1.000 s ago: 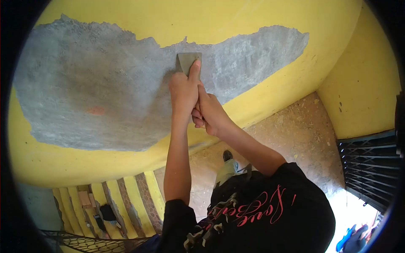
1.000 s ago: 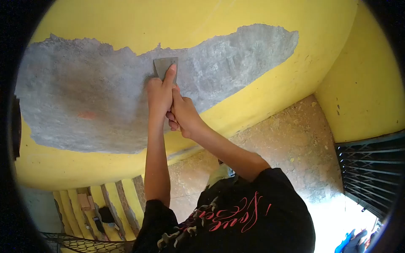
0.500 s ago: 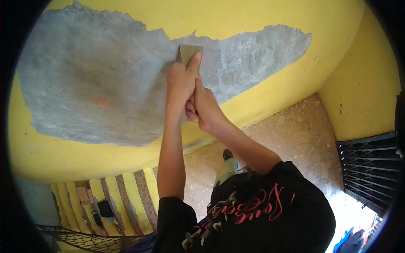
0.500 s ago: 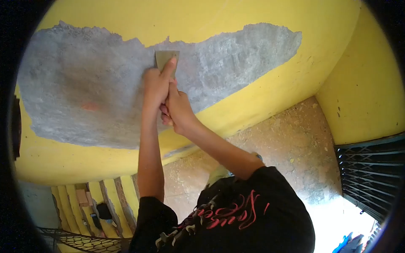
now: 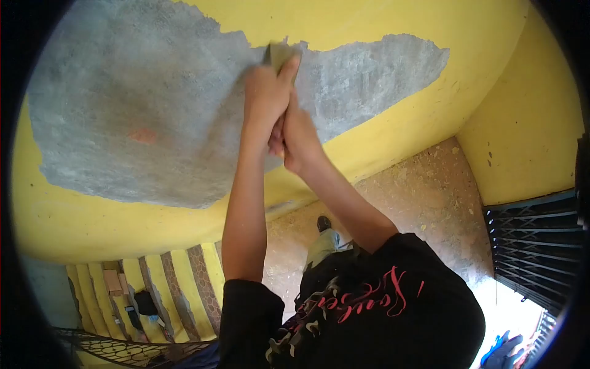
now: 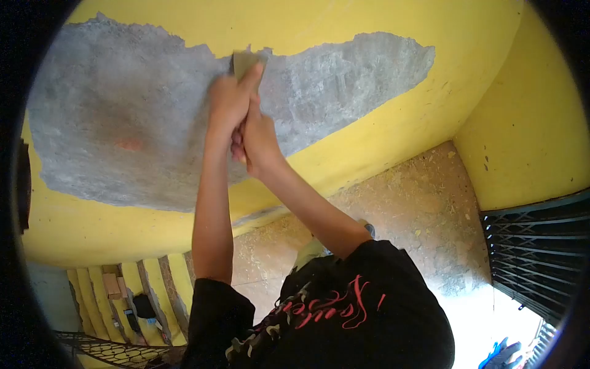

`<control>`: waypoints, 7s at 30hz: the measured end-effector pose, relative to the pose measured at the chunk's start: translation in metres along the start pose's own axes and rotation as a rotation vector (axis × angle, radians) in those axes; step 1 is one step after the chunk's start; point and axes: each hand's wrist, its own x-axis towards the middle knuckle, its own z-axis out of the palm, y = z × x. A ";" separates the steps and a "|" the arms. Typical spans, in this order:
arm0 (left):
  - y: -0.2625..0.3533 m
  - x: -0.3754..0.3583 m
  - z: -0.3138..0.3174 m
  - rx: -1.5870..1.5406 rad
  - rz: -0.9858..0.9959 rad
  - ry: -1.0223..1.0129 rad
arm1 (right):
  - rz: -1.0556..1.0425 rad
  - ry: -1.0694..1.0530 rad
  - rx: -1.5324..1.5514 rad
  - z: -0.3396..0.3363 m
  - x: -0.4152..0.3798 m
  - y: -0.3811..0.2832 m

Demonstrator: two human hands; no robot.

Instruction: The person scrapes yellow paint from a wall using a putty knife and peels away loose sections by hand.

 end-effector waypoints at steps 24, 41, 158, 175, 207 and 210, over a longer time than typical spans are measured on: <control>0.034 0.032 0.055 0.134 0.258 0.043 | -0.164 0.066 0.097 -0.027 0.017 -0.037; -0.009 -0.025 0.032 -0.414 -0.001 -0.133 | -0.006 0.140 0.089 -0.028 0.009 -0.002; -0.092 -0.085 -0.033 -0.406 0.054 0.378 | -1.448 -1.203 -1.149 0.072 0.090 -0.022; -0.076 -0.103 -0.014 -0.285 0.004 0.335 | -1.423 -1.294 -0.948 0.072 0.089 -0.046; -0.063 -0.089 -0.036 -0.176 -0.043 0.277 | -1.455 -1.147 -0.926 0.072 0.086 -0.033; -0.052 -0.081 -0.025 -0.211 -0.068 0.318 | -1.464 -1.112 -0.992 0.063 0.086 -0.054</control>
